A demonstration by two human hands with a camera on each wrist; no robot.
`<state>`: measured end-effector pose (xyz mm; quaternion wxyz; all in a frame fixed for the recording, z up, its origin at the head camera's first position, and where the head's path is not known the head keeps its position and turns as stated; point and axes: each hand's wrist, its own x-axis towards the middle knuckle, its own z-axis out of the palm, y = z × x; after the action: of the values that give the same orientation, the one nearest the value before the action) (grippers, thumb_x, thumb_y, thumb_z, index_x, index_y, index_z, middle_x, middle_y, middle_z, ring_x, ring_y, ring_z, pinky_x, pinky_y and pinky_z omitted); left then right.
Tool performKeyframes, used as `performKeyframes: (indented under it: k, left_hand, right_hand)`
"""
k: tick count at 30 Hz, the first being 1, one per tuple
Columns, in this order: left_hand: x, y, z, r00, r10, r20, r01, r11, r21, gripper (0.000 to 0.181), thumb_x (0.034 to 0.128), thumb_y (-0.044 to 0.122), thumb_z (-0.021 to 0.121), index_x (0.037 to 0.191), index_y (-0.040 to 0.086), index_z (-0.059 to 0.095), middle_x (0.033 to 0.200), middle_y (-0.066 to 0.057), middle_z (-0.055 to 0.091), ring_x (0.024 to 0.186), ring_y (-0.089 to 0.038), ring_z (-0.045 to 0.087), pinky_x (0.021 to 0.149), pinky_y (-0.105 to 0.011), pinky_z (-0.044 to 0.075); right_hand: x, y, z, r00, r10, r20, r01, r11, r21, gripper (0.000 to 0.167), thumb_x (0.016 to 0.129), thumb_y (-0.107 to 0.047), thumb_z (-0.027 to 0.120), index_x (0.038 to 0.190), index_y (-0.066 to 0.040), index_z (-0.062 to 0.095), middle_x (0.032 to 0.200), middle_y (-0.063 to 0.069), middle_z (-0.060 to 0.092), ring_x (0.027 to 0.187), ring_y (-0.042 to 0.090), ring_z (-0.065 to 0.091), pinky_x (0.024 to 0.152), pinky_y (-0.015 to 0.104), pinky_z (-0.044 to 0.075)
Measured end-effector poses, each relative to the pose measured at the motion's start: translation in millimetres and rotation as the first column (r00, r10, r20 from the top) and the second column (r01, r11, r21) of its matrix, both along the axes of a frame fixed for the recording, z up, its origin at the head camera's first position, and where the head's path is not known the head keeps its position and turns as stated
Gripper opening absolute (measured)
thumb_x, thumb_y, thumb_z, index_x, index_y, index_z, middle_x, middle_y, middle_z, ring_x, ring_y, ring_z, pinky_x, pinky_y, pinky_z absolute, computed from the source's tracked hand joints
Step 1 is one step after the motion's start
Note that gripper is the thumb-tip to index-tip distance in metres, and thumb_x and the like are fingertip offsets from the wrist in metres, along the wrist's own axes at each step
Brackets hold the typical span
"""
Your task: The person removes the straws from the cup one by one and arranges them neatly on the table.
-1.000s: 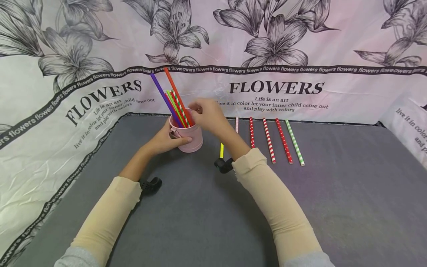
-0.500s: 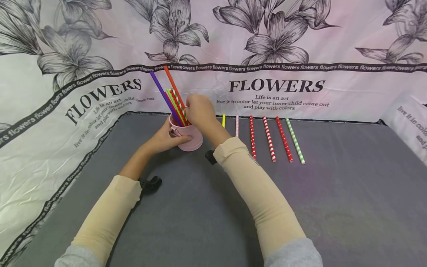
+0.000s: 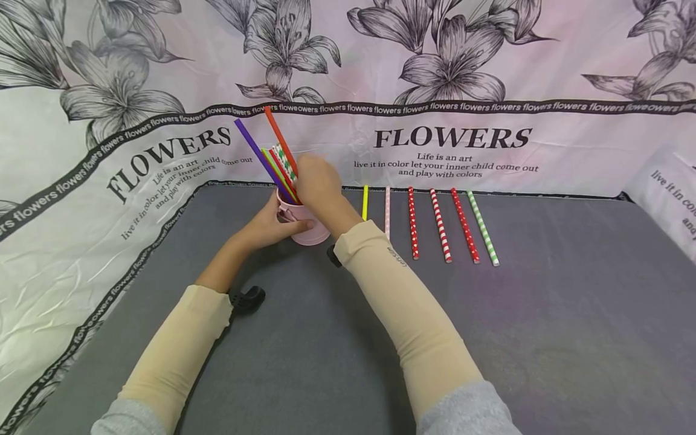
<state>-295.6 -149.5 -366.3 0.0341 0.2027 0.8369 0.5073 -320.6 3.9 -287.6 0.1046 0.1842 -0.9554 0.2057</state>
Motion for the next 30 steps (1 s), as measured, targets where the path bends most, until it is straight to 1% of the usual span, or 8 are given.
performKeyframes:
  k: [6,13,18,22,29,30]
  left_hand:
    - [-0.9,-1.2,0.4,1.000,-0.021,-0.014,0.021,0.999,0.033,0.098,0.0854,0.029,0.080,0.156,0.021,0.012,0.149,-0.006,0.037,0.131,-0.021,0.043,0.113,-0.048,0.032]
    - [-1.1,-0.7,0.8,1.000,-0.026,-0.018,0.026,0.999,0.029,0.101,0.0858,0.029,0.080,0.158,0.024,0.009,0.153,-0.004,0.033,0.135,-0.020,0.039,0.114,-0.049,0.030]
    - [-1.2,-0.3,0.2,0.999,-0.032,-0.026,0.033,0.999,0.034,0.101,0.0860,0.027,0.080,0.158,0.022,0.010,0.152,-0.005,0.034,0.134,-0.021,0.040,0.113,-0.047,0.031]
    - [-0.9,-0.3,-0.7,0.999,-0.028,-0.022,0.029,0.999,0.022,0.101,0.0857,0.028,0.080,0.158,0.022,0.009,0.153,-0.005,0.033,0.135,-0.020,0.039,0.114,-0.047,0.031]
    - [-2.4,-0.8,-2.3,0.999,-0.031,-0.021,0.032,0.999,0.031,0.101,0.0862,0.028,0.080,0.158,0.024,0.009,0.154,-0.005,0.032,0.138,-0.020,0.036,0.114,-0.049,0.028]
    - [0.6,0.1,1.5,0.999,-0.032,-0.012,0.033,0.999,0.031,0.101,0.0867,0.027,0.079,0.158,0.023,0.008,0.154,-0.007,0.032,0.138,-0.022,0.036,0.115,-0.050,0.028]
  right_hand:
    - [2.8,0.6,-0.3,1.000,0.015,0.005,-0.014,0.999,-0.047,0.021,0.094,-0.019,0.072,0.103,-0.003,0.062,0.092,0.009,0.068,0.076,0.021,0.060,0.066,0.033,0.052]
    - [4.4,3.9,-1.3,0.999,0.036,0.007,-0.035,0.996,-0.082,0.022,0.095,-0.018,0.071,0.107,-0.003,0.060,0.098,0.012,0.069,0.080,0.022,0.062,0.070,0.033,0.054]
    - [5.6,5.9,-2.3,0.998,0.067,0.003,-0.066,0.991,-0.117,0.020,0.097,-0.017,0.068,0.108,-0.002,0.060,0.101,0.013,0.070,0.080,0.022,0.061,0.069,0.034,0.053]
    - [5.6,7.5,-4.4,0.996,0.089,0.005,-0.087,0.986,-0.144,0.019,0.098,-0.016,0.067,0.109,-0.002,0.061,0.103,0.013,0.070,0.081,0.021,0.062,0.069,0.033,0.053]
    - [4.1,9.2,-6.3,0.992,0.126,0.007,-0.122,0.969,-0.216,0.019,0.099,-0.016,0.064,0.112,-0.002,0.062,0.097,0.012,0.071,0.077,0.021,0.062,0.065,0.032,0.051]
    - [4.1,9.4,-6.0,0.992,0.129,0.008,-0.124,0.967,-0.221,0.019,0.099,-0.016,0.064,0.112,-0.002,0.062,0.096,0.011,0.071,0.077,0.021,0.061,0.064,0.031,0.050]
